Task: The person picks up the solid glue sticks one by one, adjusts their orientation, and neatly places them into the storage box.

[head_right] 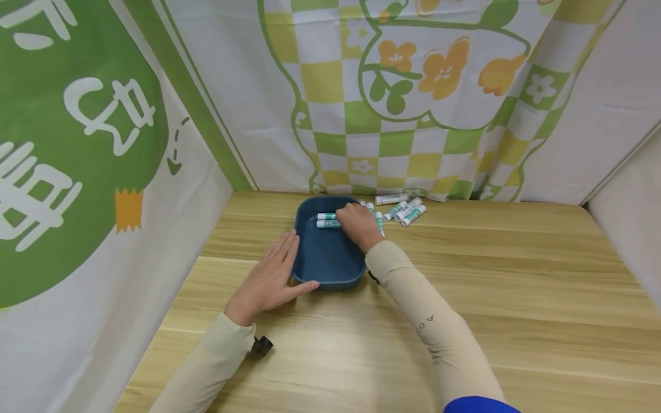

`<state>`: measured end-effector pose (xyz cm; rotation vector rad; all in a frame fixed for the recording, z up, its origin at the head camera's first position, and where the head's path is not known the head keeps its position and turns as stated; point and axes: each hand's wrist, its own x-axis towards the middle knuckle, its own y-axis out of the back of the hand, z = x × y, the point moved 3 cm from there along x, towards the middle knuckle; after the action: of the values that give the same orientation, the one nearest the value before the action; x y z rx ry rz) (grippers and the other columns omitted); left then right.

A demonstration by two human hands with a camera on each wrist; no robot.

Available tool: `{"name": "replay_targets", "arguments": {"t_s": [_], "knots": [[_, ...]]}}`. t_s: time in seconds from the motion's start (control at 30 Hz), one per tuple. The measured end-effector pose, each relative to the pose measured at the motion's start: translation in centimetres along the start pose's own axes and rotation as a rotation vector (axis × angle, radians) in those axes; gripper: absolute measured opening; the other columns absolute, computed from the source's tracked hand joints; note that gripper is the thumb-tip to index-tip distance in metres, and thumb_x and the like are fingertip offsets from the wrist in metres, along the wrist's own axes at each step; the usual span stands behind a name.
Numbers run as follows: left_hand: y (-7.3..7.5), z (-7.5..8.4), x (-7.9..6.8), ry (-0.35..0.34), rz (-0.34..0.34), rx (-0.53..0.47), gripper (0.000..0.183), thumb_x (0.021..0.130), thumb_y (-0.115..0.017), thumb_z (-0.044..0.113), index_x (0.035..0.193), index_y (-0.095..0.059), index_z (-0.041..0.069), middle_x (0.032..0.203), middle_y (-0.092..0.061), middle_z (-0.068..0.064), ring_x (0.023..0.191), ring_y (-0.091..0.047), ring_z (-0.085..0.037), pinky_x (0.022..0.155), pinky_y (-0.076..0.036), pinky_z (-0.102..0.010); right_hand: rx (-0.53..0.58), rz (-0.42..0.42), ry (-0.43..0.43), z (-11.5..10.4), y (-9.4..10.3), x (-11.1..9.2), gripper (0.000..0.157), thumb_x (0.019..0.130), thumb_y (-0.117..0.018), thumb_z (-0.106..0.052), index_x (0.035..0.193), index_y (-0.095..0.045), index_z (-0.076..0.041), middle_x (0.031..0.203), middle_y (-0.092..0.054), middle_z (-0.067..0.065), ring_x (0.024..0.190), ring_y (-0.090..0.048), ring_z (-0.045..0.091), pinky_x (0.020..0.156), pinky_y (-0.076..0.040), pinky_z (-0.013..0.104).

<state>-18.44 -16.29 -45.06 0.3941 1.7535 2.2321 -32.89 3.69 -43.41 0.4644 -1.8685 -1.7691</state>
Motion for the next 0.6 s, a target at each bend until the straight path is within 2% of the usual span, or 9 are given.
{"name": "replay_targets", "arguments": {"t_s": [0.13, 0.3, 0.43, 0.6], "knots": [[-0.1, 0.1, 0.1, -0.002, 0.003, -0.001, 0.116, 0.096, -0.049, 0.081, 0.168, -0.013, -0.002, 0.178, -0.009, -0.018, 0.167, -0.01, -0.032, 0.136, -0.017, -0.049, -0.065, -0.014, -0.015, -0.2, -0.6, 0.3, 0.019, 0.103, -0.062, -0.002, 0.098, -0.08, -0.005, 0.098, -0.079, 0.016, 0.092, -0.076, 0.032, 0.078, -0.066, 0.048], [-0.3, 0.2, 0.2, -0.011, -0.006, 0.002, 0.116, 0.096, -0.047, 0.081, 0.168, -0.011, -0.002, 0.178, -0.01, -0.02, 0.167, -0.01, -0.033, 0.136, -0.017, -0.049, -0.087, -0.002, -0.034, -0.2, -1.2, 0.3, 0.018, 0.101, -0.063, 0.003, 0.099, -0.079, -0.005, 0.099, -0.079, 0.016, 0.093, -0.076, 0.033, 0.08, -0.066, 0.047], [-0.3, 0.0, 0.2, -0.003, -0.004, 0.006, 0.115, 0.096, -0.047, 0.08, 0.168, -0.011, -0.002, 0.178, -0.011, -0.02, 0.167, -0.01, -0.032, 0.136, -0.016, -0.048, -0.039, 0.041, -0.039, 0.1, -1.3, 0.4, 0.017, 0.1, -0.062, 0.003, 0.097, -0.077, -0.003, 0.098, -0.078, 0.017, 0.093, -0.075, 0.035, 0.079, -0.065, 0.048], [-0.2, -0.3, 0.2, -0.004, 0.01, 0.005, 0.115, 0.097, -0.049, 0.079, 0.168, -0.012, -0.003, 0.178, -0.009, -0.02, 0.167, -0.011, -0.033, 0.136, -0.017, -0.049, 0.122, 0.099, -0.061, 0.6, 0.4, 0.3, 0.009, 0.099, -0.07, -0.006, 0.099, -0.077, 0.0, 0.097, -0.077, 0.018, 0.09, -0.075, 0.035, 0.076, -0.063, 0.049]]}}
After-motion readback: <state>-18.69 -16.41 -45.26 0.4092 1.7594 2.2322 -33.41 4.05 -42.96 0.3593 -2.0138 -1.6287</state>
